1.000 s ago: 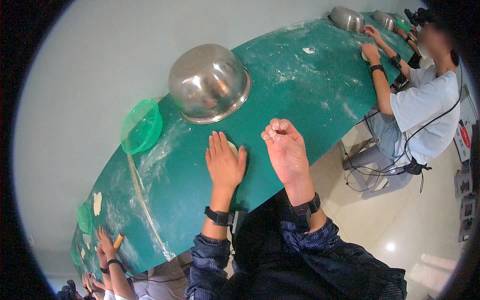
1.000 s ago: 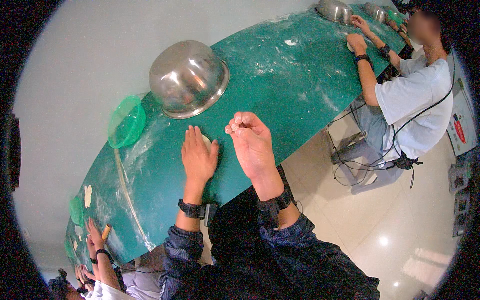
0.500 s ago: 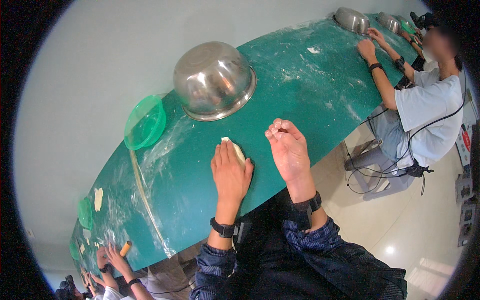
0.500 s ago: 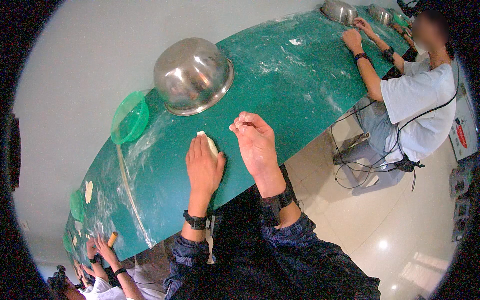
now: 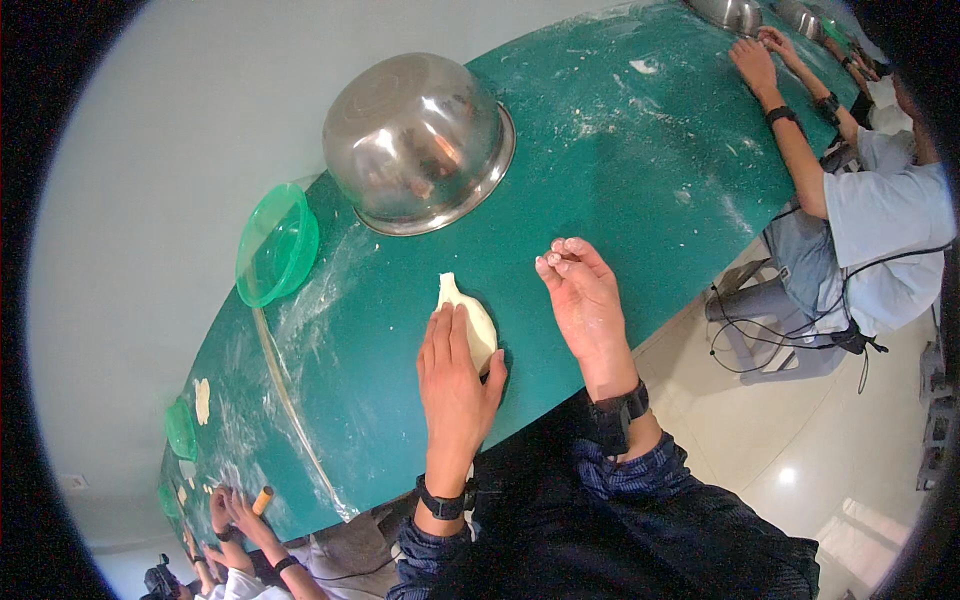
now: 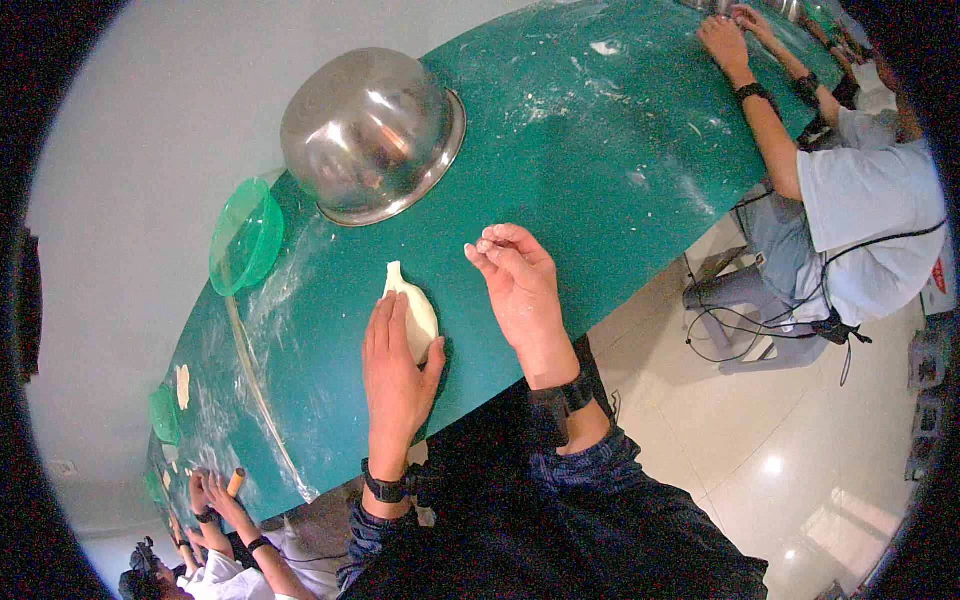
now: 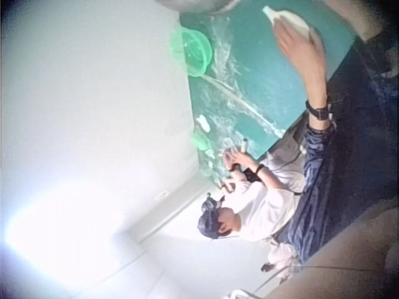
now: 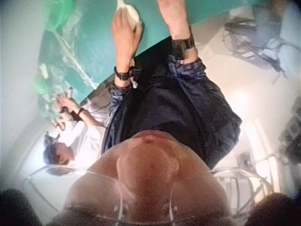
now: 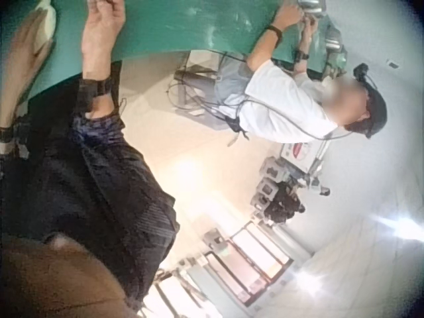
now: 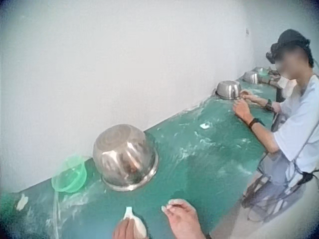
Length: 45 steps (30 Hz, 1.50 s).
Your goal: Shaping and rolling small pieces of dough on a green preparation table.
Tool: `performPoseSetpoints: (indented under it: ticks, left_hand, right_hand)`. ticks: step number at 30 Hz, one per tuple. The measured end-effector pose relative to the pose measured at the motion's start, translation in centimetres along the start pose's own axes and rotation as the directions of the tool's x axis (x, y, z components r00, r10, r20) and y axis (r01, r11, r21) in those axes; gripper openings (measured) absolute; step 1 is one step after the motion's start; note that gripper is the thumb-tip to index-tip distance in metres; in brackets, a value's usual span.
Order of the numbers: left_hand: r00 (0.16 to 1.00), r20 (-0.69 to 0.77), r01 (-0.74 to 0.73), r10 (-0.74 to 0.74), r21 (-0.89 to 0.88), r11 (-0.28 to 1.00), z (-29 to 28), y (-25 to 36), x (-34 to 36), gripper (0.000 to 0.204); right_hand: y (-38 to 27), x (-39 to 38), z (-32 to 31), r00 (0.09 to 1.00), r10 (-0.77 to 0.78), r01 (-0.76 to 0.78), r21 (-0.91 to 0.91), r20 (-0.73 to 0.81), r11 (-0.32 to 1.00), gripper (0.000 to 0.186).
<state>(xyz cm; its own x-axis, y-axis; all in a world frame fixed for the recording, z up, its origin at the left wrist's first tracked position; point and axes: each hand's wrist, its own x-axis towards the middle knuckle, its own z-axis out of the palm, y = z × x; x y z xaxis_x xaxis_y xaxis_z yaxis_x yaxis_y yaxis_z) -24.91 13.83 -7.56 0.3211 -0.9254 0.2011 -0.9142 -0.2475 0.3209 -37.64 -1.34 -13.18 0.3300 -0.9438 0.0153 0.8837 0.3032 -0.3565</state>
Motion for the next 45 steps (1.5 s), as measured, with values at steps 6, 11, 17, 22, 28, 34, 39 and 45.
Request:
performPoseSetpoints:
  ticks: [6,11,17,22,28,34,39,45]
  left_hand:
    - [1.0,0.026,-0.015,0.015,-0.002,1.0,0.5,0.3,1.2,0.082]
    - [0.995,-0.052,-0.072,0.083,0.197,0.978,2.4,-0.2,4.0,0.085]
    - [0.987,0.02,-0.159,0.158,0.234,0.959,2.0,-2.3,8.1,0.088]
    - [0.987,0.031,-0.158,0.155,0.132,0.979,2.8,-4.0,11.6,0.085]
    - [0.999,-0.042,-0.012,0.009,-0.061,0.998,2.4,-5.4,13.0,0.077]
    - [0.948,-0.23,0.224,-0.221,-0.016,0.975,4.5,-7.9,10.7,0.063]
    - [0.973,-0.222,0.079,-0.066,0.051,0.996,4.4,-6.8,7.5,0.045]
    - [0.964,-0.264,-0.042,0.021,-0.073,0.996,2.8,-3.8,4.6,0.032]
  right_hand:
    - [0.2,-0.3,-0.2,0.993,0.103,-0.106,0.057,0.058,0.993,0.018]
    - [0.1,-0.2,-0.2,0.995,0.098,-0.098,0.035,-0.001,0.995,0.017]
    - [0.6,-0.4,0.4,0.997,0.07,-0.069,-0.043,0.01,0.997,0.017]
    - [0.8,-0.4,0.4,0.998,0.051,-0.044,-0.155,0.039,0.987,0.014]
    - [0.5,-0.4,0.0,0.996,0.039,-0.021,-0.217,0.081,0.976,0.018]
    - [1.4,-0.4,0.0,0.991,0.018,0.006,-0.182,0.129,0.983,0.021]
    - [0.8,-0.5,-0.2,0.991,-0.007,0.034,-0.2,0.136,0.979,0.019]
    - [0.7,-0.6,-0.1,0.999,0.005,0.004,-0.207,0.041,0.978,0.015]
